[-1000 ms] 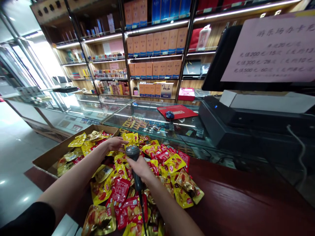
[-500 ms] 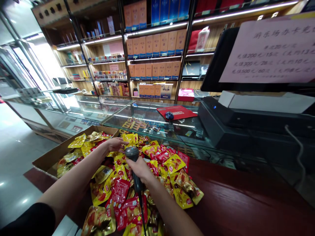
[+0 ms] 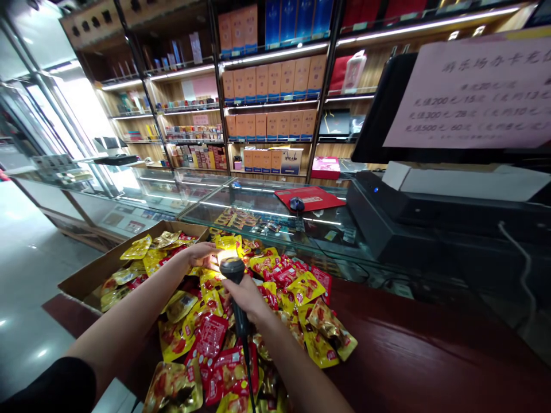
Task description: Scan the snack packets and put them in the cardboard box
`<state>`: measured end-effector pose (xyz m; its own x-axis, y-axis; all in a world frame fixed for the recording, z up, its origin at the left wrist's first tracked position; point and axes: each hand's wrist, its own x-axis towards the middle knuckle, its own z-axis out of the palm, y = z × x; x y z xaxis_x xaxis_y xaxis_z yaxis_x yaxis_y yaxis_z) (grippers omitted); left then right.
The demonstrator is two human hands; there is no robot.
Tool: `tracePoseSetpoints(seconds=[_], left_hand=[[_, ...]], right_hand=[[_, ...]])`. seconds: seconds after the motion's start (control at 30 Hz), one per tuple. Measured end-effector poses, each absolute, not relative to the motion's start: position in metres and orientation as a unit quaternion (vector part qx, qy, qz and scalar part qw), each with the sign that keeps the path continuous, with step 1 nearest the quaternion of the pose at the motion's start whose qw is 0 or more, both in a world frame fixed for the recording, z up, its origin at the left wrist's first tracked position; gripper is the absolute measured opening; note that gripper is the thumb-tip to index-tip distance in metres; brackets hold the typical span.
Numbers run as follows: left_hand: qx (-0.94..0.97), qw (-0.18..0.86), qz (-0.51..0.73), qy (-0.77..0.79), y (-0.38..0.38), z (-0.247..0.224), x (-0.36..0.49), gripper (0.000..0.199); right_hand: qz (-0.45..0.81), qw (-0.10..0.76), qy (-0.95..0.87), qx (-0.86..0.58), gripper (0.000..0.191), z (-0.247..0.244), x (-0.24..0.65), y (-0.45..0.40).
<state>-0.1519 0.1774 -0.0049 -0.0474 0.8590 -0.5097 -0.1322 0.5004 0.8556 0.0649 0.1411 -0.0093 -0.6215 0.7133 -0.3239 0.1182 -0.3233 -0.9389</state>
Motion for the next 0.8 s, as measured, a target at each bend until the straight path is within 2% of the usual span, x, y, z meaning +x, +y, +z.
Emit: tracePoseSetpoints(seconds=[0.13, 0.2, 0.4, 0.53, 0.8], left_hand=[[0.302, 0.639, 0.397, 0.586, 0.169, -0.001, -0.15, 0.037], [0.299, 0.647, 0.394, 0.58, 0.162, 0.004, -0.149, 0.039], [0.301, 0.663, 0.387, 0.566, 0.142, 0.031, -0.154, 0.034], [0.264, 0.684, 0.412, 0.541, 0.132, 0.049, -0.18, 0.027], [0.162, 0.66, 0.531, 0.506, 0.093, 0.074, -0.262, 0.046]], right_hand=[[0.687, 0.333, -0.532, -0.366, 0.02, -0.004, 0.071, 0.145], [0.691, 0.366, -0.504, -0.366, 0.024, -0.003, 0.072, 0.151], [0.849, 0.306, -0.297, -0.312, 0.016, 0.008, 0.056, 0.178], [0.9, 0.257, -0.244, -0.252, 0.01, 0.02, 0.029, 0.19], [0.915, 0.201, -0.278, -0.212, 0.006, 0.044, -0.065, 0.186]])
